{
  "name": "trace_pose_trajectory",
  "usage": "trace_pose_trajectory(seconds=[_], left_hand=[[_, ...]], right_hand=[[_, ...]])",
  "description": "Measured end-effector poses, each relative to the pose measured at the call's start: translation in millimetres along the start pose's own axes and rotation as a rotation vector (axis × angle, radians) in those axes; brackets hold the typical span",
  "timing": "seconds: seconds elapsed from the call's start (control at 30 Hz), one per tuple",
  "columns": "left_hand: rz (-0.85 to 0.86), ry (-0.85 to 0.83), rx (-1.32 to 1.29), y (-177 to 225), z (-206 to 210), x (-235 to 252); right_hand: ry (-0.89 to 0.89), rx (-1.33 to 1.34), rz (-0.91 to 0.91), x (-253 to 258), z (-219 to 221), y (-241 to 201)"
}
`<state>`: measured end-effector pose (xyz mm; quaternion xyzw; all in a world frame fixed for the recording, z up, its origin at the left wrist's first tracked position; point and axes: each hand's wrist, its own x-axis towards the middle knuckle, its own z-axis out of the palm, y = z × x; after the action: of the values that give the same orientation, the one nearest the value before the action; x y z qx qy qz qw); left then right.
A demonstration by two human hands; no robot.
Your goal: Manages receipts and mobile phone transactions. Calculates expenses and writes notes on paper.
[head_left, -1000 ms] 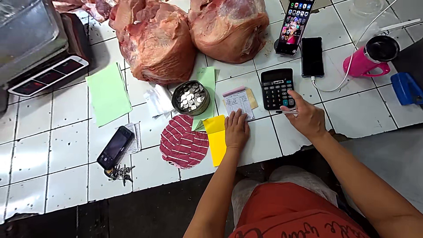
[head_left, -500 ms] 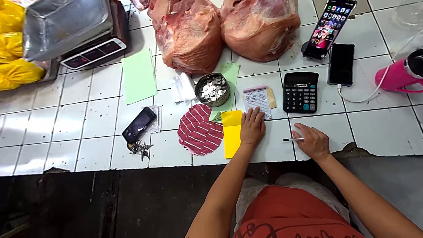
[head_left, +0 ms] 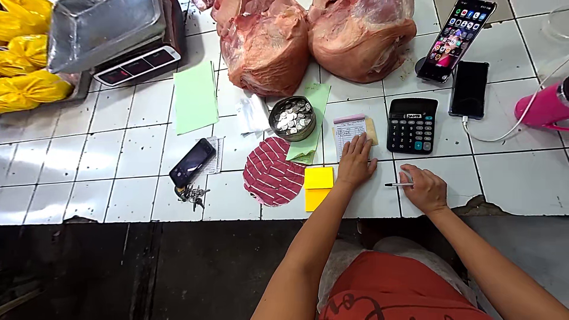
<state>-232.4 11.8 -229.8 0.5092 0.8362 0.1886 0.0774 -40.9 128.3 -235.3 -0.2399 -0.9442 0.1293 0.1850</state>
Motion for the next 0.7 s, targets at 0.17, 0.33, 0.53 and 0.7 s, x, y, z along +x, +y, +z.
trace_pose_trajectory(seconds=[0.17,0.33,0.53,0.7], left_hand=[[0.018,0.048,0.003,-6,9,-1],[0.001,0.031,0.009,-5,8,-1],[-0.002,0.040,0.009,-5,9,-1],[-0.009,0.046,0.013,-6,9,-1]], right_hand=[[0.006,-0.008,0.010,0,0,0],[-0.184,0.071,0.133,20,-16,-7],[-0.348,0.040,0.235,59,-17,-17],[-0.333,0.057,0.277,74,-22,-19]])
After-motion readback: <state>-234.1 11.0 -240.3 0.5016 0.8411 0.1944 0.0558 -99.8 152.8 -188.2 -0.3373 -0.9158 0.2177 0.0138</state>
